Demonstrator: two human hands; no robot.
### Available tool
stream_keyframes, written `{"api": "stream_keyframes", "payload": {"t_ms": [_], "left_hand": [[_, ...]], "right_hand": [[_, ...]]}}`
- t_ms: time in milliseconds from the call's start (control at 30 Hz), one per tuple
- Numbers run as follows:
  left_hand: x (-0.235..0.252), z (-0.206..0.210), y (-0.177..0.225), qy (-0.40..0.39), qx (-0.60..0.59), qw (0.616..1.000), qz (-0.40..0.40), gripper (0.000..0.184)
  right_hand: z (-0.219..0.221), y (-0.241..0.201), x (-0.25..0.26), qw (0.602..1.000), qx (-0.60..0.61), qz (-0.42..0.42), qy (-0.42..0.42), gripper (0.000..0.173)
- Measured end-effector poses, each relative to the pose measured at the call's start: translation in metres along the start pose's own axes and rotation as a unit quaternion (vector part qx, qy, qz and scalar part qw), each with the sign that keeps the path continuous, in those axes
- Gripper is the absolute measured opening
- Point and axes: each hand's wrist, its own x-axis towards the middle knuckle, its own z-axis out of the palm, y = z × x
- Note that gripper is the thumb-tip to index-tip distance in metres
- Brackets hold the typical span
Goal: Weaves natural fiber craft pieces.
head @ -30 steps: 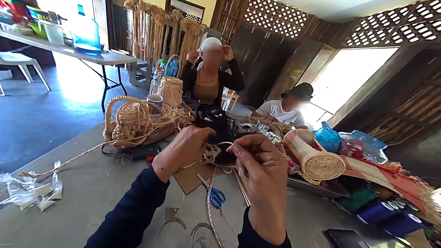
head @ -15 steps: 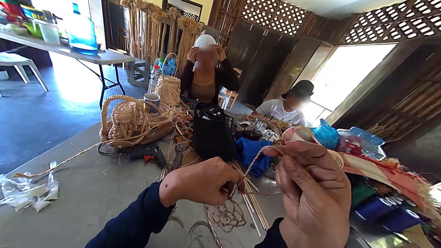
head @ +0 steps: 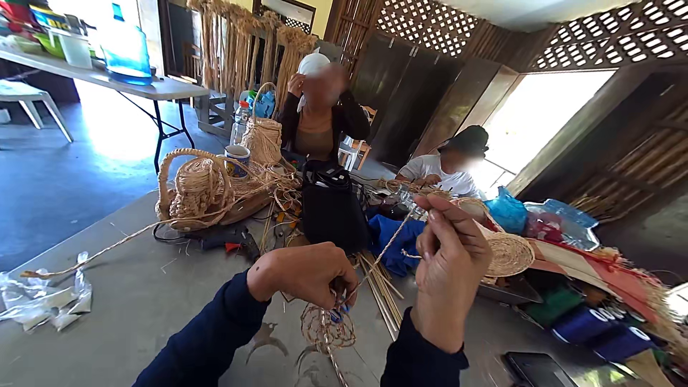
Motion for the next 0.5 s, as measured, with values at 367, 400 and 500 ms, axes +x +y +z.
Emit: {"api": "stream_keyframes", "payload": {"t_ms": [367,400,500], "left_hand": [[-0.013,-0.010,0.002,0.049,-0.181,0.979,0.082,0.098],[-0.014,-0.009,0.001,0.050,-0.191,0.975,0.103,0.082],[-0.016,-0.009,0.001,0.049,-0.166,0.978,0.118,0.023]], "right_hand": [[0.016,0.040,0.000,0.995,0.005,0.097,-0.008,0.023],[0.017,0.042,-0.001,0.994,0.012,0.112,-0.007,0.023],[0.022,0.047,-0.002,0.991,0.022,0.135,-0.003,0.022]]}}
